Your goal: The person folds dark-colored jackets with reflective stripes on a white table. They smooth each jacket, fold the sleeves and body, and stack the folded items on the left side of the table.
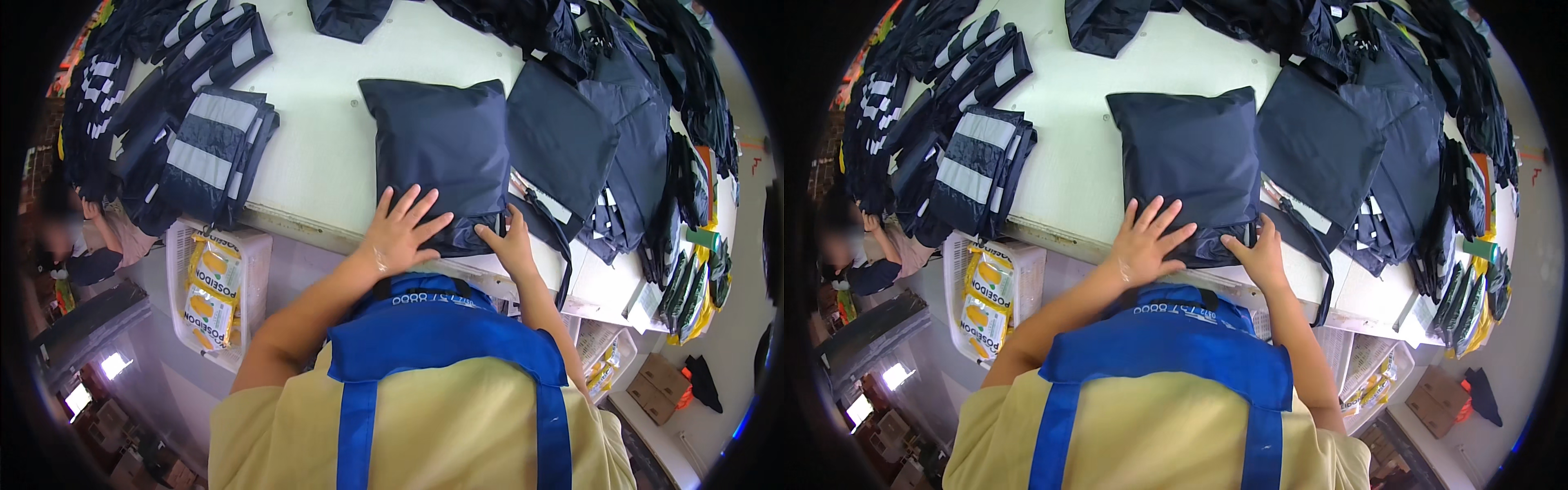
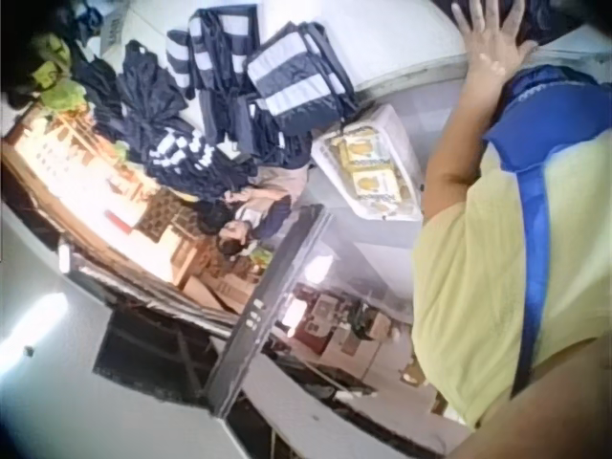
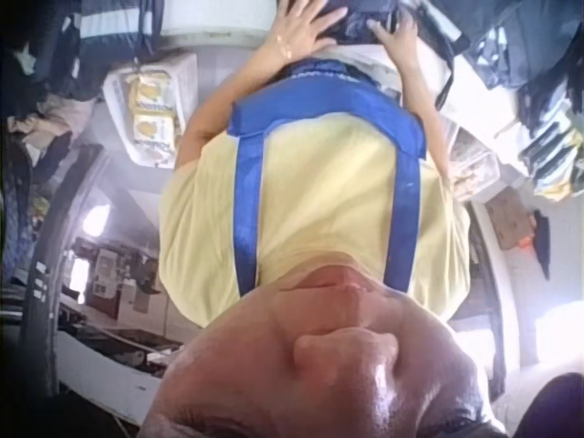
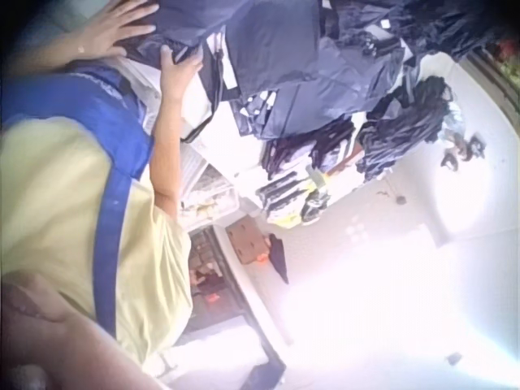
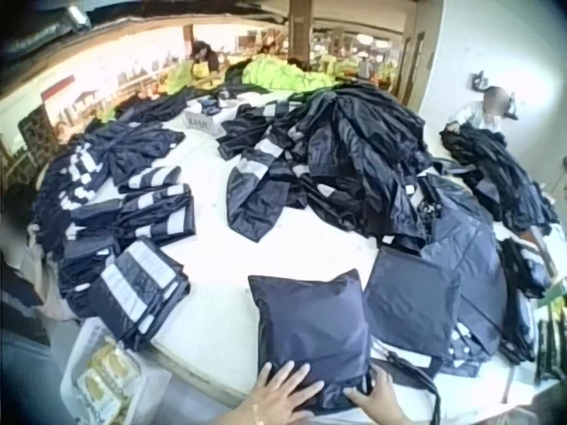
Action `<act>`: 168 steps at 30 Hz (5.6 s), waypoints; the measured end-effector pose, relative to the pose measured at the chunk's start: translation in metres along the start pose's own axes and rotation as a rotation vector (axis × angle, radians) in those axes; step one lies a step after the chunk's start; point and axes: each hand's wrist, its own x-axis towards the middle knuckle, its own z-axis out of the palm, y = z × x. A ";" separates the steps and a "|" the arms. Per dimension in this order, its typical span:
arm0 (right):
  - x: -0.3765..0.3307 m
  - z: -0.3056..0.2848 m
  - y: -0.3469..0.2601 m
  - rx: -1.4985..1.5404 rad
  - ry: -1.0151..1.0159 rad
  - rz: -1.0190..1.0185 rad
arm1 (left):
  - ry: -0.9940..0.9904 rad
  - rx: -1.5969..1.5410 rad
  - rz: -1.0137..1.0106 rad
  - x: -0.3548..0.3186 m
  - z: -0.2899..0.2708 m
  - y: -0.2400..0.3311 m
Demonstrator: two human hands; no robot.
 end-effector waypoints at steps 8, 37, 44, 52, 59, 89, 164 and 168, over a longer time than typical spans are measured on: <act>-0.020 0.009 -0.012 0.025 -0.257 -0.151 | 0.084 0.073 -0.283 -0.015 -0.058 -0.031; 0.052 -0.025 -0.146 -0.445 -0.171 -0.475 | -0.007 -1.528 -1.018 -0.019 -0.057 -0.067; 0.118 0.071 -0.169 -0.229 -0.587 -0.320 | 0.090 -0.927 -1.016 -0.008 -0.009 -0.079; 0.116 0.070 -0.175 -0.117 -0.734 -0.220 | -0.150 -1.143 -0.923 -0.001 -0.044 -0.091; 0.115 0.070 -0.188 -0.078 -0.790 -0.152 | -0.116 -1.260 -0.915 -0.006 -0.046 -0.089; 0.083 0.032 -0.187 -0.004 -0.828 -0.297 | 0.030 -0.987 -0.868 -0.015 -0.031 -0.073; 0.032 0.083 -0.118 -0.368 0.104 -0.932 | 0.093 -0.330 -0.684 -0.007 -0.083 -0.039; 0.024 0.092 -0.126 -0.806 -0.003 -0.947 | 0.031 -0.201 -0.629 -0.014 -0.083 -0.043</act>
